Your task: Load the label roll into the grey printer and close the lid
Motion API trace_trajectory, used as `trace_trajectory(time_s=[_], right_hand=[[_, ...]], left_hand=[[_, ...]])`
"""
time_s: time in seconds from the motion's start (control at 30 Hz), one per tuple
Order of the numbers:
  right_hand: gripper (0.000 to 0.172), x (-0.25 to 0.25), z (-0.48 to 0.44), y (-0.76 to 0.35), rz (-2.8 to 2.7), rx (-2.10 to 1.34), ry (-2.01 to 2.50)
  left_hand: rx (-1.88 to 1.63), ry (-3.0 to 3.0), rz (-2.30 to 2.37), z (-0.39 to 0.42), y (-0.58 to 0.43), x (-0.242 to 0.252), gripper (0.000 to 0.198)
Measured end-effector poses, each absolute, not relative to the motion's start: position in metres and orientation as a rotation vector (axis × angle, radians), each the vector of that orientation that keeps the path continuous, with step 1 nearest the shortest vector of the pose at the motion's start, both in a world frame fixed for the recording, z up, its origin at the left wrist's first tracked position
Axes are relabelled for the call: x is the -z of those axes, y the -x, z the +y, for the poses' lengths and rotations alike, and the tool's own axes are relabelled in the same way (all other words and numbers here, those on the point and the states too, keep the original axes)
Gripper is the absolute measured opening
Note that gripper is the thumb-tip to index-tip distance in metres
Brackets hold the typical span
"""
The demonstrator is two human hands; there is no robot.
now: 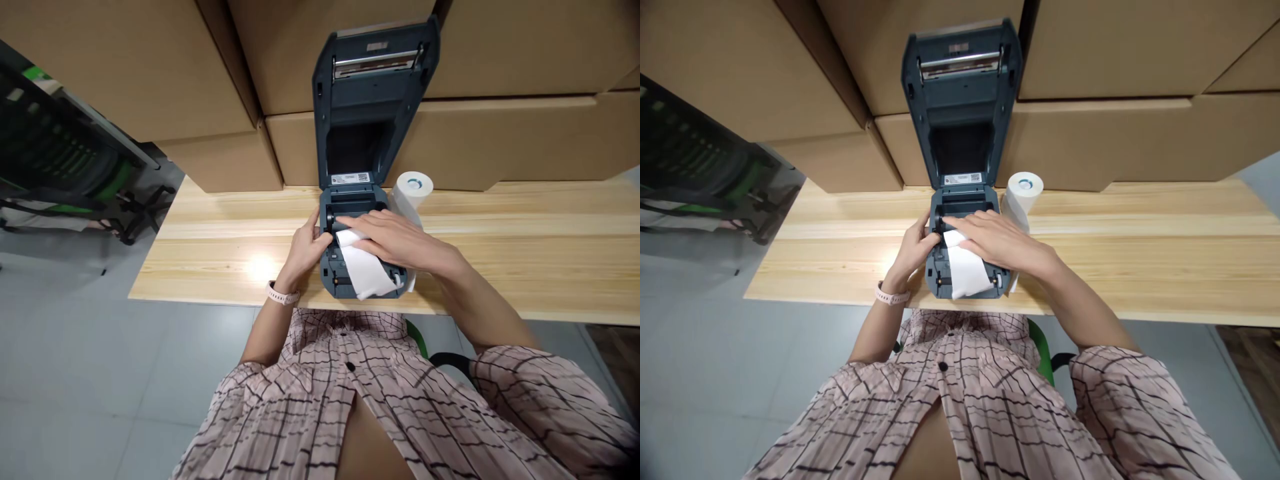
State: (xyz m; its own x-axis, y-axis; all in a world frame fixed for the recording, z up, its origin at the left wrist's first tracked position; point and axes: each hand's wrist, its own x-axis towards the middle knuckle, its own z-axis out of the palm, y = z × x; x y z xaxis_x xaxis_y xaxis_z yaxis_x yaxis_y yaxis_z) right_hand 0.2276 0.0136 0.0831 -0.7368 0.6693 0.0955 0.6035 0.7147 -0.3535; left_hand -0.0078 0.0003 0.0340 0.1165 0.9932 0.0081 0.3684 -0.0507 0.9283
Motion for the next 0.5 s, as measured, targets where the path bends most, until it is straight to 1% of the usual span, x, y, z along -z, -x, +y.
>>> trace_trajectory(time_s=[0.1, 0.13, 0.27, 0.37, 0.5], right_hand=[[0.056, -0.085, 0.004, -0.226, -2.572, -0.465, 1.016], [0.053, -0.084, 0.0, -0.225, -2.519, -0.446, 1.01], [0.032, -0.076, -0.018, -0.223, -2.378, -0.416, 0.987], [0.033, -0.076, -0.033, -0.227, -2.39, -0.523, 0.942], [0.034, -0.08, -0.047, -0.243, -2.492, -0.576, 0.924]], left_hand=[[-0.951, -1.556, 1.364, 0.001, 0.008, -0.033, 0.08], [-0.953, -1.554, 1.362, 0.001, 0.008, -0.033, 0.08], [-0.949, -1.549, 1.378, 0.0, 0.007, -0.035, 0.079], [-0.959, -1.552, 1.379, -0.001, 0.006, -0.037, 0.076], [-0.953, -1.547, 1.378, -0.001, 0.005, -0.038, 0.08]])
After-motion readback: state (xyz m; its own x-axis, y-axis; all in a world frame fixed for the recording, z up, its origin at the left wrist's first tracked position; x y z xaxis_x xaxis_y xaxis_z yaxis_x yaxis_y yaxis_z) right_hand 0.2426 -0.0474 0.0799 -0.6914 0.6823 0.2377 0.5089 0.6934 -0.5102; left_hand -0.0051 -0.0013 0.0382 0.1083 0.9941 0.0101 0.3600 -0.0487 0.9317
